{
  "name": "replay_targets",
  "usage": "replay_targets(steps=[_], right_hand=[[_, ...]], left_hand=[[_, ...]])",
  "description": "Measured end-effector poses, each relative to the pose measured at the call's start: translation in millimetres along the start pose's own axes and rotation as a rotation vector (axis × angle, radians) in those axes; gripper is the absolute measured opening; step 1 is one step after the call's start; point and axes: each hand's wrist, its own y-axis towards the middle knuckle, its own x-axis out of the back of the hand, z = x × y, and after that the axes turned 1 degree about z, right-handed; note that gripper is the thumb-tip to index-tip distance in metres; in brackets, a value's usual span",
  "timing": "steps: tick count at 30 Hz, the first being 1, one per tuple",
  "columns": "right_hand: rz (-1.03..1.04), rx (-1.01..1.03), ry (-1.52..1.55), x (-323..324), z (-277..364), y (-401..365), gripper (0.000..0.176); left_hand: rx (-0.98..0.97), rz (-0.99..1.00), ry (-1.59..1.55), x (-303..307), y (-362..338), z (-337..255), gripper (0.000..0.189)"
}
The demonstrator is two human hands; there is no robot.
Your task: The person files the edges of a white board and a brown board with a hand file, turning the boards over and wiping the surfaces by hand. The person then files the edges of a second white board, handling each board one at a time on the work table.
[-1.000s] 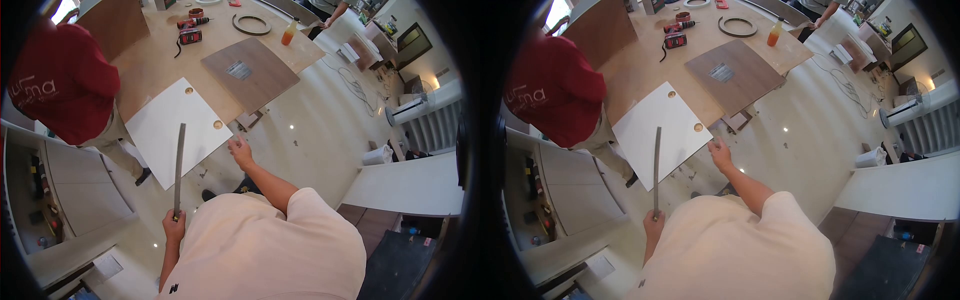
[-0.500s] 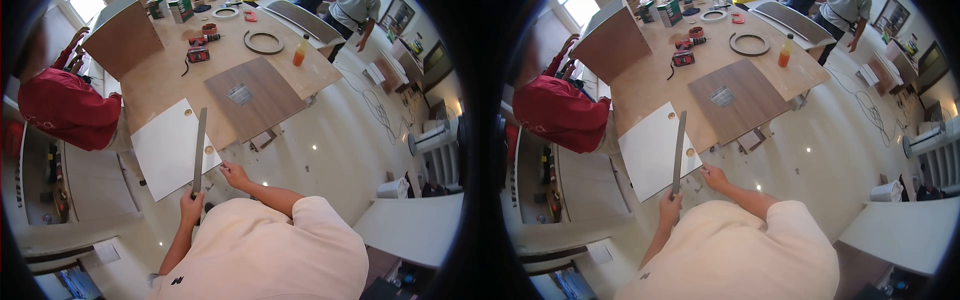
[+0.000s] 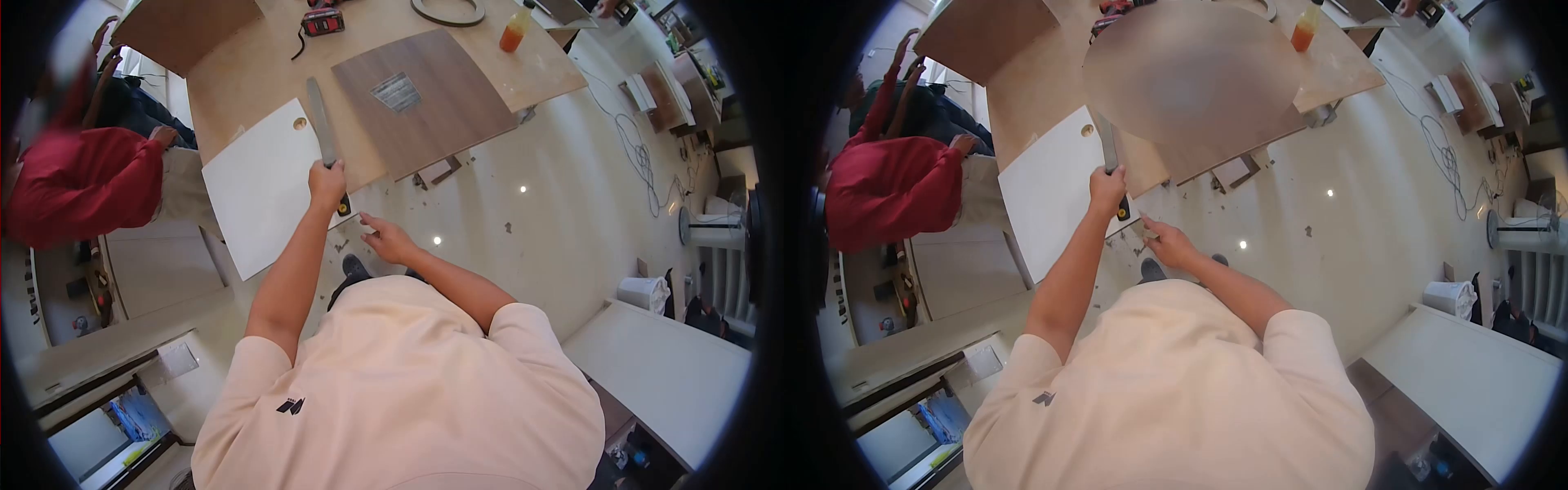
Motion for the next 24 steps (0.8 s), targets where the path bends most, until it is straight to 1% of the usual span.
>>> replay_targets(steps=[2, 5, 7, 8, 10, 13, 15, 16, 17, 18, 20, 21, 22, 24], right_hand=[[-0.037, 0.011, -0.021, -4, -8, 2, 0.064], [0.032, -0.073, 0.113, -3, 9, -1, 0.066], [0.031, -0.033, 0.015, -8, -4, 3, 0.067], [0.031, -0.013, -0.035, -10, -11, 4, 0.067], [-0.002, -0.036, 0.037, -14, -19, 2, 0.067], [-0.051, -0.014, 0.047, -16, -22, -3, 0.066], [-0.059, 0.05, 0.016, -13, -22, 2, 0.065], [-0.041, 0.021, 0.075, -8, -14, 2, 0.064], [-0.039, 0.003, 0.103, -6, -16, 4, 0.063], [-0.038, -0.039, 0.182, -2, -13, 5, 0.06], [-0.055, -0.065, 0.239, 5, -12, 9, 0.059], [-0.057, -0.063, 0.228, 8, -10, 10, 0.057], [-0.06, -0.068, 0.218, 12, -8, 12, 0.055], [-0.062, -0.091, 0.17, 16, -9, 13, 0.051]], left_hand=[[0.008, 0.002, -0.006, -1, 8, 4, 0.03], [0.052, 0.031, 0.021, 7, 4, -27, 0.028], [0.112, 0.074, 0.019, 8, 0, -44, 0.028], [0.122, 0.081, 0.018, 7, 2, -44, 0.029], [0.144, 0.092, 0.015, 0, 12, -33, 0.031], [0.01, 0.036, 0.17, -11, 26, -12, 0.035], [0.039, 0.027, 0.241, -19, 31, -8, 0.038], [0.038, 0.034, 0.335, -14, 18, -30, 0.037], [0.012, 0.035, 0.363, -14, 14, -38, 0.035], [0.046, 0.003, 0.392, -18, 14, -40, 0.032], [0.047, 0.038, 0.429, -20, 11, -45, 0.028], [0.009, 0.059, 0.457, -16, 1, -55, 0.026], [0.022, 0.066, 0.469, -18, 3, -54, 0.024], [-0.035, 0.106, 0.504, -18, 6, -49, 0.023]])
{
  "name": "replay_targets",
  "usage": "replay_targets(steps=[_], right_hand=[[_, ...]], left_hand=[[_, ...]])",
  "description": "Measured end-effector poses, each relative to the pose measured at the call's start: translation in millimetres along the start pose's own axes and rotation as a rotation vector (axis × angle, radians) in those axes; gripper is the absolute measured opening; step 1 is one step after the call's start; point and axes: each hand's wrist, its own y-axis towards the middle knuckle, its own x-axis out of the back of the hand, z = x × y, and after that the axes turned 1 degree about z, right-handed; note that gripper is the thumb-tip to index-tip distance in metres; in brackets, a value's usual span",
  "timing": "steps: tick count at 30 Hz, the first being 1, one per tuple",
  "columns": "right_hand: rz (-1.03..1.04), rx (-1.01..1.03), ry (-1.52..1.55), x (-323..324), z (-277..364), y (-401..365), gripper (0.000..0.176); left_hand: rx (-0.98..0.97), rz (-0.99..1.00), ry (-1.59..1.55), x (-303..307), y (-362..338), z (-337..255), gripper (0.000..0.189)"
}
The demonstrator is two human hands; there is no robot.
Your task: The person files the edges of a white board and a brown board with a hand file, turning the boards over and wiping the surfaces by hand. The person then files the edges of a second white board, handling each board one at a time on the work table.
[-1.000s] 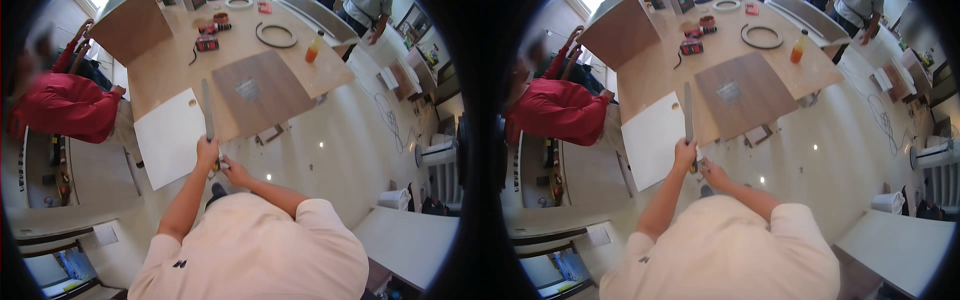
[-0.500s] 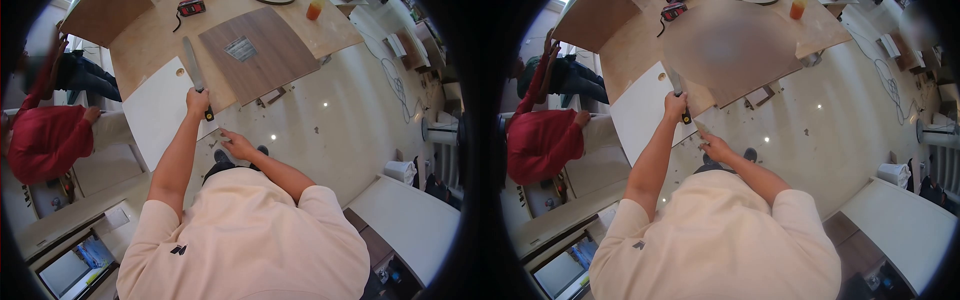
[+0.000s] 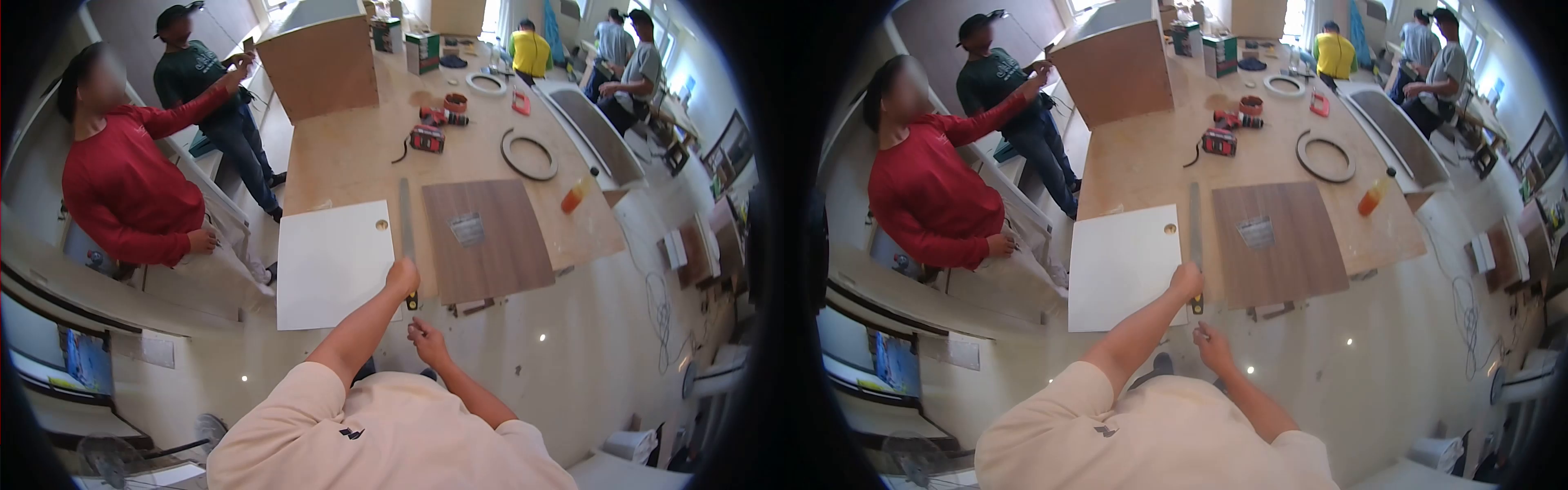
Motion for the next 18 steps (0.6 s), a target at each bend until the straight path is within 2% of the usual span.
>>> replay_targets(steps=[4, 7, 9, 11, 14, 17, 18], right_hand=[[0.002, -0.038, -0.097, -6, 9, 9, 0.047], [-0.009, -0.029, -0.019, -16, 13, 16, 0.045], [-0.05, -0.027, 0.097, -26, 10, 21, 0.042], [-0.102, -0.066, -0.021, -25, 16, 21, 0.037], [-0.154, -0.063, -0.137, -22, 22, 25, 0.035], [-0.201, -0.058, -0.177, -25, 26, 23, 0.03], [-0.217, -0.057, -0.182, -27, 28, 25, 0.028]], left_hand=[[-0.083, 0.025, -0.007, 38, -32, -12, 0.025], [-0.333, -0.052, 0.069, 16, -36, 41, 0.033], [-0.441, -0.306, -0.022, 21, -84, 71, 0.042], [-0.454, -0.267, 0.243, 8, -112, 115, 0.051], [-0.52, -0.119, 0.315, 20, -143, 142, 0.06], [-0.288, 0.111, 0.342, 84, -96, 130, 0.067], [-0.34, -0.151, 0.342, 115, -76, 125, 0.069]])
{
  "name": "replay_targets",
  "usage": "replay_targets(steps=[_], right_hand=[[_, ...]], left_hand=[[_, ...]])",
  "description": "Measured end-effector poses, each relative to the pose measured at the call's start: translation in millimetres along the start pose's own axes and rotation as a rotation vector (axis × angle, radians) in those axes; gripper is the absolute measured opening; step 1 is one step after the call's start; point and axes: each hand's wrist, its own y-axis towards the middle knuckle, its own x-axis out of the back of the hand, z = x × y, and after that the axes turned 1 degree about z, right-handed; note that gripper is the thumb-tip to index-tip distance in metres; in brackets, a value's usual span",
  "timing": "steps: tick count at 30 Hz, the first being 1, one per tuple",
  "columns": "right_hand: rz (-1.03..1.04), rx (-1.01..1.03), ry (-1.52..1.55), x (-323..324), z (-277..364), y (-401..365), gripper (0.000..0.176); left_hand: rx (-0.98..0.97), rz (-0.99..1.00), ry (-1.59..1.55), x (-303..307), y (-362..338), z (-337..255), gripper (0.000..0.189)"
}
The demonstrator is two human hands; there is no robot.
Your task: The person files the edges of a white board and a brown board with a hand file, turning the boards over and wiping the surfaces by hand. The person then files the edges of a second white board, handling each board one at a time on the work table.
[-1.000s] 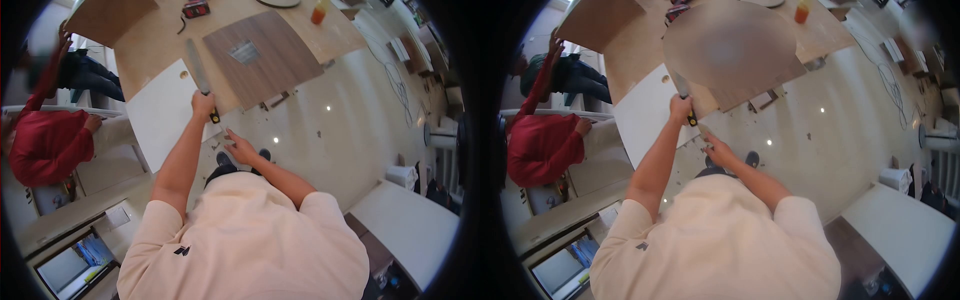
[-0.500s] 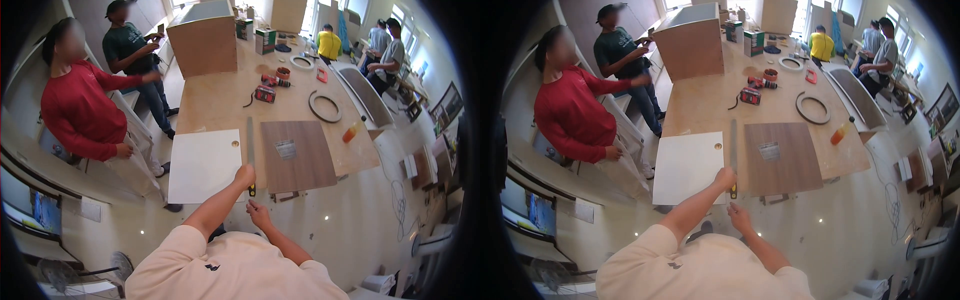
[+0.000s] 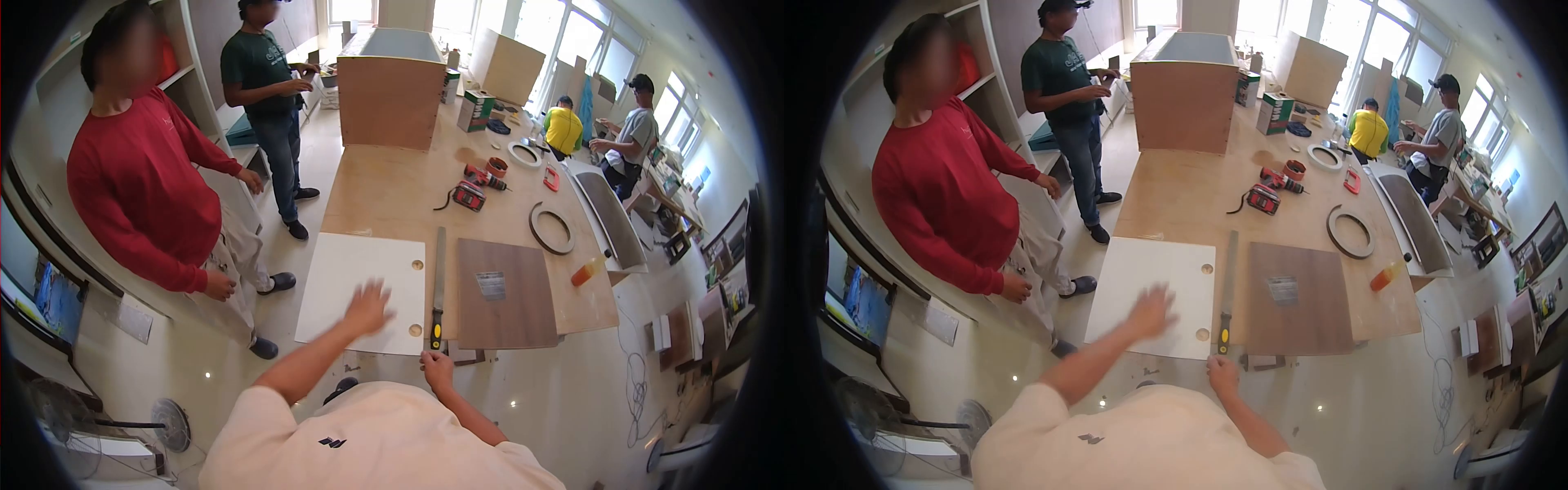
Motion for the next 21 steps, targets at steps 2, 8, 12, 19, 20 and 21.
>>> replay_targets(steps=[2, 8, 12, 19, 20, 21], right_hand=[[-0.046, 0.043, -0.068, -4, 0, 1, 0.027], [-0.16, 0.077, -0.289, -12, -11, 6, 0.027], [-0.272, 0.179, -0.431, -17, -19, 2, 0.025], [-0.332, 0.126, -0.437, -26, 0, -11, 0.031], [-0.321, 0.127, -0.468, -26, -17, -14, 0.032], [-0.311, 0.132, -0.501, -22, -35, -12, 0.033]], left_hand=[[0.012, -0.332, 0.142, 111, 50, 10, 0.071], [-0.096, -1.356, 0.379, 456, 77, -20, 0.074], [-0.104, -1.52, 0.175, 520, 36, -43, 0.068], [0.078, -0.536, 0.208, 281, 141, 51, 0.082], [0.047, -0.397, 0.145, 217, 133, 61, 0.086], [0.077, -0.143, 0.077, 160, 120, 69, 0.09]])
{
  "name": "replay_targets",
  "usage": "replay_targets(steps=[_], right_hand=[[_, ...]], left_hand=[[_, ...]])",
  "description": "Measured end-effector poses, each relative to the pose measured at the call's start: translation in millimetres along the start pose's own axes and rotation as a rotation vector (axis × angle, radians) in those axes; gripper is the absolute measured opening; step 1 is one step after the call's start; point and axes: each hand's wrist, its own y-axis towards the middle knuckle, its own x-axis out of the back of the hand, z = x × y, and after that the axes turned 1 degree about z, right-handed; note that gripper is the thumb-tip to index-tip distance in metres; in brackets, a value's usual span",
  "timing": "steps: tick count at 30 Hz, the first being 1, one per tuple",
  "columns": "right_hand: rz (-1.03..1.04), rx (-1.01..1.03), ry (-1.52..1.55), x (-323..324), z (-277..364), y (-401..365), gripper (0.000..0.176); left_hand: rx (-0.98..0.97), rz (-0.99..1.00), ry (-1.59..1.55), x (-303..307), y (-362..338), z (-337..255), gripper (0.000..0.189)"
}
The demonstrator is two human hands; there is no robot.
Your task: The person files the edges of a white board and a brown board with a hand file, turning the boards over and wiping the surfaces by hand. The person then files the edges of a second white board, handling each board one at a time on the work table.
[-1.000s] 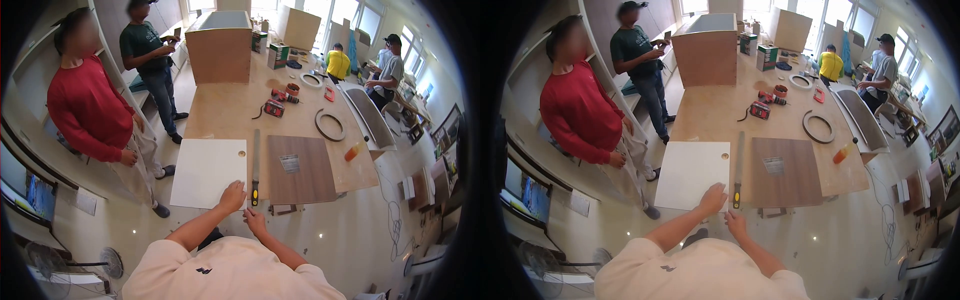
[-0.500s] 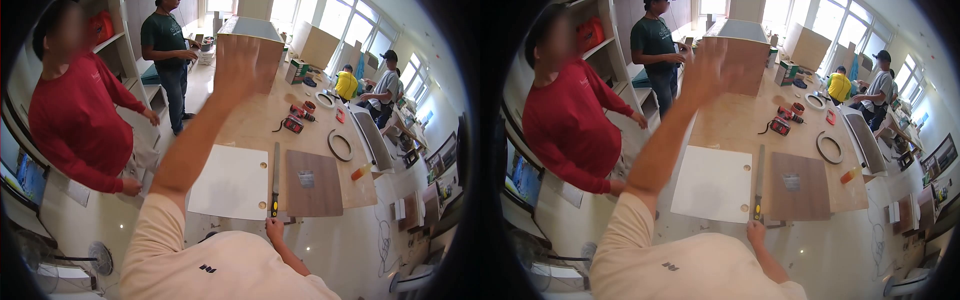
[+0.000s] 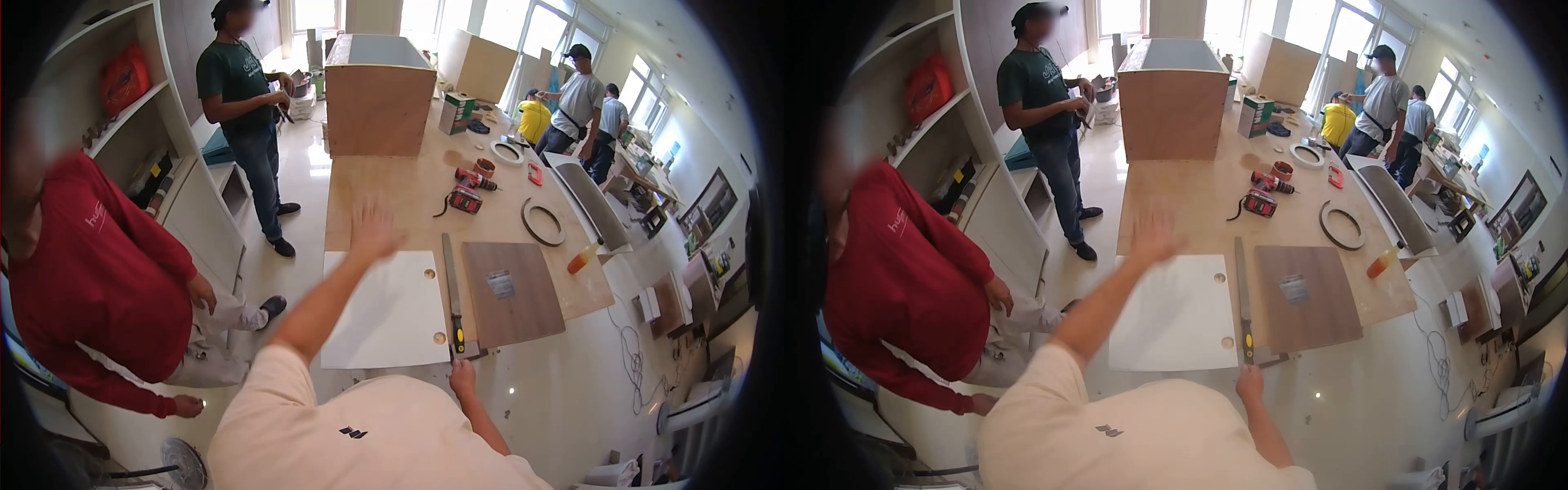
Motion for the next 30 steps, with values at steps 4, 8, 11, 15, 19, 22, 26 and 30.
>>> replay_targets(steps=[4, 8, 11, 15, 19, 22, 26, 30], right_hand=[[0.273, -0.394, 0.529, 49, 57, -15, 0.04], [0.475, -0.146, 0.558, 63, 131, 11, 0.043], [0.501, 0.161, 0.389, 83, 233, 29, 0.057], [0.361, 0.88, 0.117, 135, 347, 3, 0.068], [0.104, 0.948, 0.13, 126, 384, 92, 0.075], [0.038, 0.697, 0.168, 119, 378, 150, 0.082], [0.171, 0.734, 0.099, 125, 370, 117, 0.085], [0.06, 0.768, 0.428, 130, 361, 159, 0.077]], left_hand=[[0.105, 0.376, -0.293, -113, -107, 19, 0.095], [0.267, 0.12, -1.016, -46, -87, 40, 0.075], [0.227, 0.101, -1.35, 69, -100, 37, 0.034], [0.006, -0.4, -0.933, 137, -205, 27, 0.044], [-0.119, -0.554, -1.129, 124, -193, 53, 0.069], [0.172, -0.494, -1.102, 69, -142, 87, 0.079], [0.084, -0.383, -0.969, 26, -148, 80, 0.079], [-0.081, -0.473, -0.975, 80, -132, 69, 0.085]])
